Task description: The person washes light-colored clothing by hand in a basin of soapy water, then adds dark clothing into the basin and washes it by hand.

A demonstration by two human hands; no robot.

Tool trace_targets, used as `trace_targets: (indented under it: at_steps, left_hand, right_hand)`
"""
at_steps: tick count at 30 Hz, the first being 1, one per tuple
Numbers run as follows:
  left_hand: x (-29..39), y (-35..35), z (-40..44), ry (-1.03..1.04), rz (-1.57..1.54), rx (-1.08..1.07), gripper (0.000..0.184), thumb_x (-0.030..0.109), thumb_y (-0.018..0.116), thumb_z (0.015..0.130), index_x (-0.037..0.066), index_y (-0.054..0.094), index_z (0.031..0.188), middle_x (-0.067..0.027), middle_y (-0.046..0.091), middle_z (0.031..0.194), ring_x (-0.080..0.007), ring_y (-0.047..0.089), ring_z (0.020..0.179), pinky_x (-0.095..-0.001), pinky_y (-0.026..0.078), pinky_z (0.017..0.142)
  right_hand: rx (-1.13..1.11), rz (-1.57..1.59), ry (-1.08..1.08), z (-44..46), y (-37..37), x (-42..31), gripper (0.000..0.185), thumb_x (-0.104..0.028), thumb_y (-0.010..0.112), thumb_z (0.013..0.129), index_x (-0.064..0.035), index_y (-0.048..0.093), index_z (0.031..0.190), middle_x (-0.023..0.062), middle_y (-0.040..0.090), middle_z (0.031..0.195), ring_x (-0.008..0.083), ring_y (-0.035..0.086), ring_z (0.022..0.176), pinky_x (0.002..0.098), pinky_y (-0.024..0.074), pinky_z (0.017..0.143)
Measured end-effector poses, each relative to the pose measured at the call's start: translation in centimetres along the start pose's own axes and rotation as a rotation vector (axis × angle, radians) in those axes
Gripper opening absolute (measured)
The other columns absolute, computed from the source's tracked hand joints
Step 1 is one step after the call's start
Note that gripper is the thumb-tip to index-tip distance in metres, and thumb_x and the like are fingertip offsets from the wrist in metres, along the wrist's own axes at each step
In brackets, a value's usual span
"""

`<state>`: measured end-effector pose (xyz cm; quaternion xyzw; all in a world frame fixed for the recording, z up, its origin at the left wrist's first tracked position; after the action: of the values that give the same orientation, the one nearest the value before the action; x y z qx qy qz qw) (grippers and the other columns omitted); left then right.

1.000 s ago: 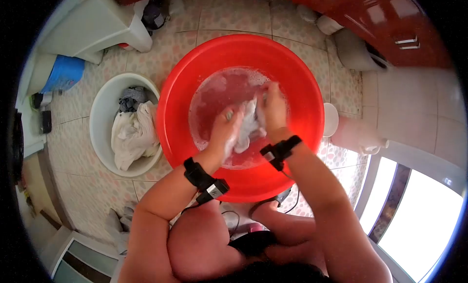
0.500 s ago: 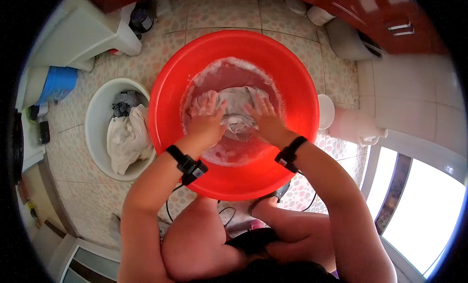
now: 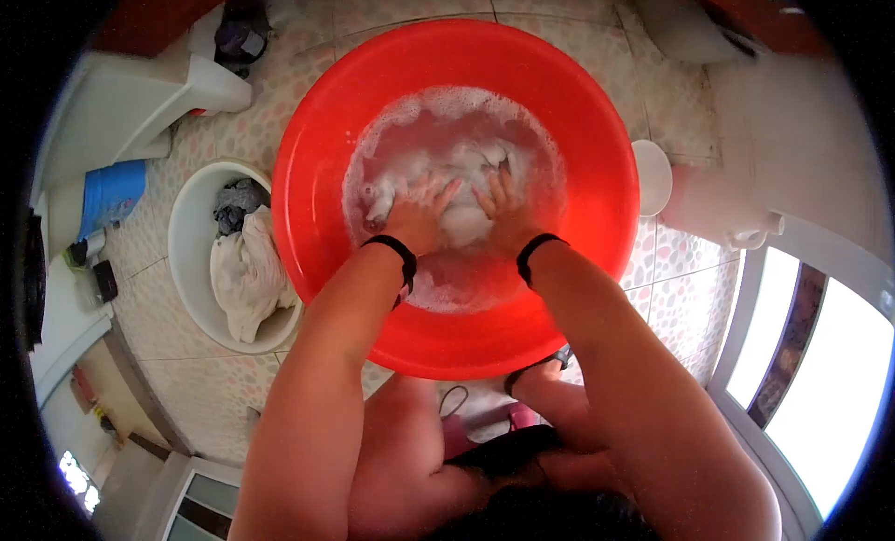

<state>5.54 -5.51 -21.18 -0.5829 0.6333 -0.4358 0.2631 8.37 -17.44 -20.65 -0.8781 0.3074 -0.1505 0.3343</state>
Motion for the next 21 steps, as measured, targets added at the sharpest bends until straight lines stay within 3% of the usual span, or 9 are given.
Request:
trace_targets:
  at_steps: [2, 4, 6, 8, 10, 14, 18, 20, 21]
  left_hand:
    - [-0.4, 0.1, 0.0, -0.015, -0.039, 0.076, 0.070, 0.039, 0.052, 0.079, 0.018, 0.022, 0.138, -0.0111, 0.028, 0.140, -0.0269, 0.024, 0.130, -0.0515, 0.012, 0.102]
    - [-0.1, 2.2, 0.1, 0.081, 0.050, -0.408, 0.053, 0.032, 0.053, 0.079, 0.014, 0.045, 0.127, -0.0129, 0.048, 0.126, -0.0217, 0.053, 0.108, -0.0433, 0.029, 0.097]
    - [-1.3, 4.6, 0.6, -0.160, -0.312, -0.207, 0.044, 0.030, 0.053, 0.079, 0.013, 0.052, 0.119, -0.0129, 0.052, 0.120, -0.0233, 0.055, 0.105, -0.0413, 0.034, 0.092]
    - [-3.1, 2.9, 0.6, -0.388, -0.671, 0.021, 0.037, 0.028, 0.052, 0.079, 0.012, 0.058, 0.112, -0.0129, 0.057, 0.114, -0.0248, 0.056, 0.102, -0.0392, 0.039, 0.088]
    - [0.1, 0.1, -0.3, 0.079, -0.049, -0.469, 0.032, 0.023, 0.053, 0.079, 0.011, 0.060, 0.108, -0.0127, 0.059, 0.109, -0.0280, 0.058, 0.098, -0.0372, 0.044, 0.082]
    - [-0.7, -5.0, -1.8, 0.091, -0.259, 0.219, 0.028, 0.015, 0.055, 0.075, 0.011, 0.063, 0.102, -0.0109, 0.054, 0.116, -0.0278, 0.048, 0.109, -0.0410, 0.034, 0.092]
    - [-1.6, -5.6, -2.6, 0.128, -0.378, 0.223, 0.025, 0.020, 0.059, 0.073, 0.012, 0.064, 0.096, -0.0102, 0.053, 0.114, -0.0283, 0.046, 0.108, -0.0413, 0.033, 0.093]
    - [-1.9, -5.6, -2.6, 0.100, -0.442, 0.239, 0.027, 0.021, 0.059, 0.073, 0.011, 0.063, 0.099, -0.0116, 0.055, 0.111, -0.0295, 0.048, 0.106, -0.0409, 0.036, 0.091]
    - [-1.9, -6.0, -2.7, 0.085, -0.500, 0.243, 0.030, 0.022, 0.059, 0.074, 0.010, 0.061, 0.101, -0.0129, 0.056, 0.108, -0.0307, 0.049, 0.103, -0.0406, 0.038, 0.088]
  right_hand:
    - [0.305, 0.555, -0.109, 0.3, 0.8, 1.0, 0.068, -0.031, 0.049, 0.084, -0.0106, 0.017, 0.140, 0.0230, 0.021, 0.139, 0.0350, 0.027, 0.127, 0.0466, 0.0293, 0.098]
    - [0.432, 0.597, -0.162, 3.2, 7.6, 1.8, 0.061, -0.027, 0.050, 0.082, -0.0089, 0.027, 0.135, 0.0227, 0.036, 0.128, 0.0344, 0.039, 0.117, 0.0443, 0.0345, 0.093]
    - [0.577, 0.621, -0.222, 3.3, 6.3, 1.9, 0.055, -0.023, 0.051, 0.081, -0.0073, 0.036, 0.131, 0.0223, 0.051, 0.116, 0.0337, 0.052, 0.106, 0.0421, 0.0396, 0.088]
    - [-0.143, 0.166, 0.020, 1.8, 3.1, 0.8, 0.043, -0.020, 0.054, 0.078, -0.0077, 0.048, 0.120, 0.0134, 0.062, 0.090, 0.0317, 0.060, 0.088, 0.0434, 0.0416, 0.084]
    - [-0.097, 0.241, 0.009, 0.5, 0.4, 1.2, 0.043, -0.020, 0.055, 0.078, -0.0084, 0.048, 0.119, 0.0126, 0.061, 0.093, 0.0311, 0.059, 0.089, 0.0428, 0.0413, 0.085]
    - [0.446, 0.115, -0.323, -1.9, -2.8, 2.2, 0.040, -0.022, 0.057, 0.081, -0.0079, 0.049, 0.117, 0.0126, 0.059, 0.102, 0.0304, 0.056, 0.093, 0.0420, 0.0403, 0.087]
    - [0.685, -0.073, -0.687, -4.3, -5.6, 2.4, 0.033, -0.017, 0.055, 0.083, -0.0061, 0.051, 0.114, 0.0117, 0.058, 0.102, 0.0252, 0.056, 0.095, 0.0369, 0.0428, 0.085]
    - [0.182, 1.187, -0.166, -2.9, -5.0, 6.4, 0.026, -0.011, 0.052, 0.084, -0.0052, 0.054, 0.110, 0.0078, 0.058, 0.093, 0.0191, 0.055, 0.093, 0.0298, 0.0423, 0.085]
    - [0.180, 1.176, -0.170, -3.2, -5.2, 6.6, 0.026, -0.011, 0.052, 0.084, -0.0052, 0.054, 0.110, 0.0078, 0.058, 0.093, 0.0191, 0.055, 0.093, 0.0298, 0.0423, 0.085]
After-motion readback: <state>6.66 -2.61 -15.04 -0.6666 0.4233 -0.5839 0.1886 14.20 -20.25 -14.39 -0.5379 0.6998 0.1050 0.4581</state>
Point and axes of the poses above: each hand's wrist, its own z-axis towards the middle knuckle, its own y-axis out of the palm, x = y × z, the point moved 7 cm from there along z, towards the middle knuckle
